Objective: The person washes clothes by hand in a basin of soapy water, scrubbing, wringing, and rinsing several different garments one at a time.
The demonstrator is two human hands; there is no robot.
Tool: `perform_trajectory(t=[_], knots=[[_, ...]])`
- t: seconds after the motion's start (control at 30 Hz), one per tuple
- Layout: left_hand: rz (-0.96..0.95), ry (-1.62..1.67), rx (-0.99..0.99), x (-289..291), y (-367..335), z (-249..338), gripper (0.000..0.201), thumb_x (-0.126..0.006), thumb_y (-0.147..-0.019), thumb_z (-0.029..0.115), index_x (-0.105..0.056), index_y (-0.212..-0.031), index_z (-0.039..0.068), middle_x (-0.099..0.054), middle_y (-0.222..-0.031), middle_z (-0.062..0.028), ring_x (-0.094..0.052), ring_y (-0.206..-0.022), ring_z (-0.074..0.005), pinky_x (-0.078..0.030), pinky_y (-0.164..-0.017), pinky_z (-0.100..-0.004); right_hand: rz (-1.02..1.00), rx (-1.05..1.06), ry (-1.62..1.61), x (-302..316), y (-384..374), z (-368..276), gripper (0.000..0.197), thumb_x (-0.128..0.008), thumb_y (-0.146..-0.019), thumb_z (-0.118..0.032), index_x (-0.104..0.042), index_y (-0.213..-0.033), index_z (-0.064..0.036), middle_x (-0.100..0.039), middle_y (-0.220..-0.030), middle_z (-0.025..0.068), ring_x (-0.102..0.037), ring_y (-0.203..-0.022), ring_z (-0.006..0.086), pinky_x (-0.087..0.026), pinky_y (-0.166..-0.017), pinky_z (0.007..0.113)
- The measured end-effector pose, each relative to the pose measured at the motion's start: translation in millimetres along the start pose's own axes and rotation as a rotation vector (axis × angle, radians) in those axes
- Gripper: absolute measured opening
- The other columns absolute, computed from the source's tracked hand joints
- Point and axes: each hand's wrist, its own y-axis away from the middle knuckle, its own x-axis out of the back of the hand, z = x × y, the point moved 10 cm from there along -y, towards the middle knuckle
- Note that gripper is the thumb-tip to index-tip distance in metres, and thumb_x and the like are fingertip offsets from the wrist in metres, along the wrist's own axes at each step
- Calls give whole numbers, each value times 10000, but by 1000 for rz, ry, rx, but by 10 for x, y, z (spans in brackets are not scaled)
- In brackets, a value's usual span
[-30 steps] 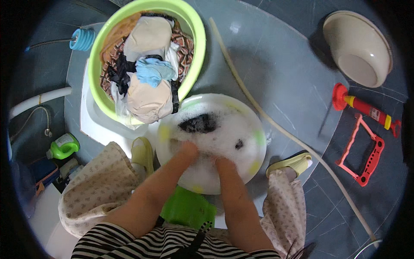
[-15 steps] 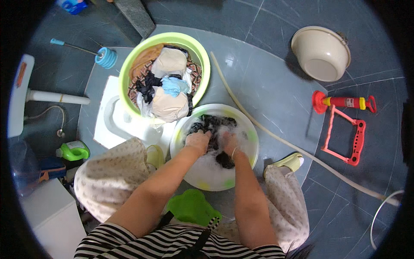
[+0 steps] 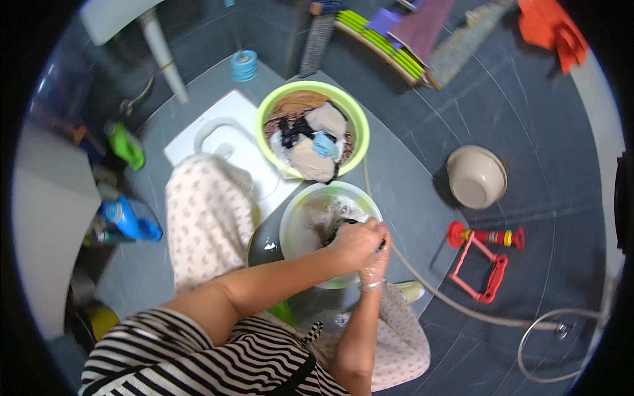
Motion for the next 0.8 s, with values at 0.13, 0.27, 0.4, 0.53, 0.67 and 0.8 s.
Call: perform_trajectory(t=[0.13,0.27,0.4,0.53,0.67,0.8], knots=[[155,255,-108,365,175,260,481,-621,-660,162,-477,-1109,63,-457,-1066,-130,-556,-906,-327,-478,-723,-408,-122,-151,-135,204,-119,-288,516,-641,-712,-63,-430,-1180,-8,-538,-1007,37,-509,-914,135,-413,-817,267],[367,587,-87,725,288,183,486,-620,-728,244,-474,-1167,93,-425,-1167,-141,-530,-977,-328,-448,-816,-389,-152,-45,-74,405,-297,-733,540,-618,-692,-78,-434,-1191,16,-536,-1052,79,-519,-943,162,-415,-846,280],[432,683,-101,634,217,-203,414,-464,-844,363,-503,-1172,113,-476,-1166,-139,-439,-1091,-299,-326,-950,-395,-148,-108,-409,330,-391,-1163,622,-667,-631,-132,-421,-1183,13,-548,-1044,90,-541,-964,190,-420,-872,304],[219,865,144,-86,55,-894,511,-336,-891,489,-534,-1113,74,-573,-1024,-117,-512,-970,-282,-365,-866,-357,-37,-234,-524,309,-415,-775,480,-635,-683,8,-436,-1119,-20,-563,-1004,88,-576,-871,194,-490,-788,326],[-79,886,321,-639,32,-1252,524,-434,-855,482,-591,-904,-15,-604,-852,-157,-570,-795,-256,-409,-722,-344,-58,-361,-594,89,-218,80,370,-580,-718,56,-472,-1064,-19,-567,-967,74,-573,-841,171,-489,-760,295],[30,662,415,-968,127,-1672,458,-571,-763,461,-613,-790,6,-588,-723,-168,-582,-706,-254,-431,-657,-365,-118,-314,-142,95,56,886,417,-572,-711,-14,-462,-1113,2,-575,-966,75,-556,-882,191,-433,-821,290]])
